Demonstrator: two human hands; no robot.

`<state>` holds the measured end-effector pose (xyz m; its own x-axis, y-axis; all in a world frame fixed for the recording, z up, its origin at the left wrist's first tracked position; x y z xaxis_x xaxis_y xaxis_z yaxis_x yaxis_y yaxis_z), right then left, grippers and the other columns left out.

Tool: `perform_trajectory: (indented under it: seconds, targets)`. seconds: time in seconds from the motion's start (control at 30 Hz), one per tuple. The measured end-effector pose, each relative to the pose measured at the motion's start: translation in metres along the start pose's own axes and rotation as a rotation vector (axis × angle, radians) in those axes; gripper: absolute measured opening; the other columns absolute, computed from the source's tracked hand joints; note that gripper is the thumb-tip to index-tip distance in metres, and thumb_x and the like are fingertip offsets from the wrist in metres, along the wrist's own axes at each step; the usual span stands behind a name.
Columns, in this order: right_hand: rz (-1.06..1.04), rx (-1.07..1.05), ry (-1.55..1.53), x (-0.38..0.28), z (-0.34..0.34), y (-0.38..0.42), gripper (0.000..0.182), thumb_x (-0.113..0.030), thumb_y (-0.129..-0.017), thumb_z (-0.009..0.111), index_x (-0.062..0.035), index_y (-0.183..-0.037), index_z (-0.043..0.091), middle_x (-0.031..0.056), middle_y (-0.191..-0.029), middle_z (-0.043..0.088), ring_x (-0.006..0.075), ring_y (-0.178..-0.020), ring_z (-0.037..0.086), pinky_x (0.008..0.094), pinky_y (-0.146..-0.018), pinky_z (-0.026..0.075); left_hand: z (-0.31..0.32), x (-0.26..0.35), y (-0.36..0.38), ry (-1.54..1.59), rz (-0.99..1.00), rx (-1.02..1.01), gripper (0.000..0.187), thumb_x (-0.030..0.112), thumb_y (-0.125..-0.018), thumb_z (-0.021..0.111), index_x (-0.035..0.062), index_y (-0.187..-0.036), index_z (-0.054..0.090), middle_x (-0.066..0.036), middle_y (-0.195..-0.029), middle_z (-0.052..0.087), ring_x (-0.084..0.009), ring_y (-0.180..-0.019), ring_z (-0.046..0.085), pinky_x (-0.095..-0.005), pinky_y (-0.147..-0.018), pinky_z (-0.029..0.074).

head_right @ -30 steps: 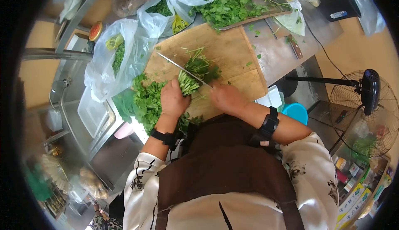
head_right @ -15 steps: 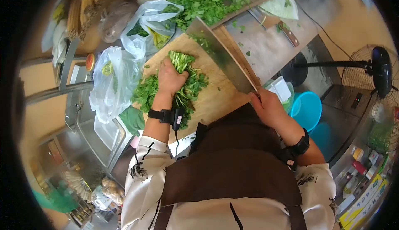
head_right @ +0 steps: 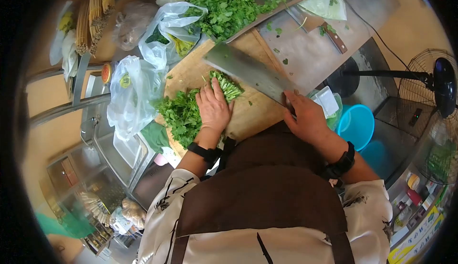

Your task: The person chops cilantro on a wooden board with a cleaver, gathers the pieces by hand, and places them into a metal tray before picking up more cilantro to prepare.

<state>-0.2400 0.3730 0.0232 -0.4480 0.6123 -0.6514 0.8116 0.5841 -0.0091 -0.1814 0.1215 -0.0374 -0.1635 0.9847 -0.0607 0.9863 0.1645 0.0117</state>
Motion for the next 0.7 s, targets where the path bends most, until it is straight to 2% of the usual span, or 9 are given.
perform_trajectory:
  seconds: [0.1,0.23,0.43,0.53,0.63,0.7]
  targets:
    - [-0.069,-0.025,0.066,-0.006,-0.001,-0.007,0.047,-0.014,-0.081,0.066,-0.0024,-0.125,0.054,0.0164,-0.094,0.062,0.0350,-0.083,0.062,0.0430,-0.072,0.051,0.006,-0.004,0.005,0.043,-0.058,0.024,0.088,0.041,-0.080,0.068,-0.0090,-0.142,0.030,-0.026,-0.132,0.045,-0.0404,-0.120,0.044,-0.0548,-0.100,0.035]
    - [-0.140,-0.018,0.112,-0.008,0.007,-0.014,0.049,-0.015,-0.081,0.068,-0.0035,-0.126,0.053,0.0150,-0.094,0.062,0.0339,-0.084,0.061,0.0424,-0.070,0.051,0.011,-0.013,0.019,0.027,-0.139,0.035,0.088,0.040,-0.079,0.070,-0.0108,-0.139,0.031,-0.024,-0.127,0.049,-0.0384,-0.115,0.048,-0.0527,-0.098,0.036]
    - [-0.230,-0.098,-0.020,-0.008,0.018,-0.002,0.040,-0.013,-0.086,0.064,-0.0053,-0.124,0.054,0.0148,-0.091,0.063,0.0364,-0.080,0.061,0.0432,-0.068,0.051,0.007,-0.020,0.021,0.092,-0.265,0.025,0.089,0.039,-0.077,0.073,-0.0101,-0.138,0.031,-0.022,-0.128,0.048,-0.0363,-0.115,0.048,-0.0508,-0.098,0.037]
    - [-0.194,-0.030,-0.068,-0.016,0.023,-0.006,0.032,-0.014,-0.089,0.058,-0.0047,-0.120,0.056,0.0175,-0.087,0.063,0.0393,-0.077,0.061,0.0466,-0.067,0.049,0.000,-0.020,0.019,0.085,-0.271,0.028,0.088,0.038,-0.076,0.074,-0.0097,-0.137,0.032,-0.022,-0.129,0.048,-0.0363,-0.115,0.048,-0.0493,-0.098,0.037]
    - [-0.036,-0.232,0.134,-0.026,0.027,-0.025,0.021,-0.016,-0.092,0.052,-0.0033,-0.108,0.058,0.0207,-0.083,0.062,0.0415,-0.075,0.060,0.0498,-0.067,0.048,-0.005,-0.019,0.019,0.084,-0.279,0.026,0.088,0.038,-0.077,0.073,-0.0095,-0.138,0.031,-0.023,-0.133,0.046,-0.0370,-0.121,0.044,-0.0502,-0.103,0.033]
    - [-0.053,-0.198,0.124,-0.038,0.032,-0.029,0.018,-0.018,-0.093,0.049,-0.0027,-0.099,0.057,0.0217,-0.080,0.061,0.0419,-0.074,0.060,0.0511,-0.066,0.046,-0.009,-0.018,0.020,0.049,-0.270,0.067,0.087,0.038,-0.078,0.072,-0.0095,-0.138,0.031,-0.023,-0.135,0.044,-0.0378,-0.125,0.041,-0.0510,-0.106,0.030]
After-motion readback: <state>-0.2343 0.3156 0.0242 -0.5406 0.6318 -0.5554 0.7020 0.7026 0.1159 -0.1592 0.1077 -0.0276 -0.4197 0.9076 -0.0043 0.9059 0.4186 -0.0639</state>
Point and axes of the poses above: each hand's wrist, its own y-axis away from the middle knuckle, its own z-axis out of the palm, x = y × z, the point moved 4 cm from there along -y, towards the middle knuckle
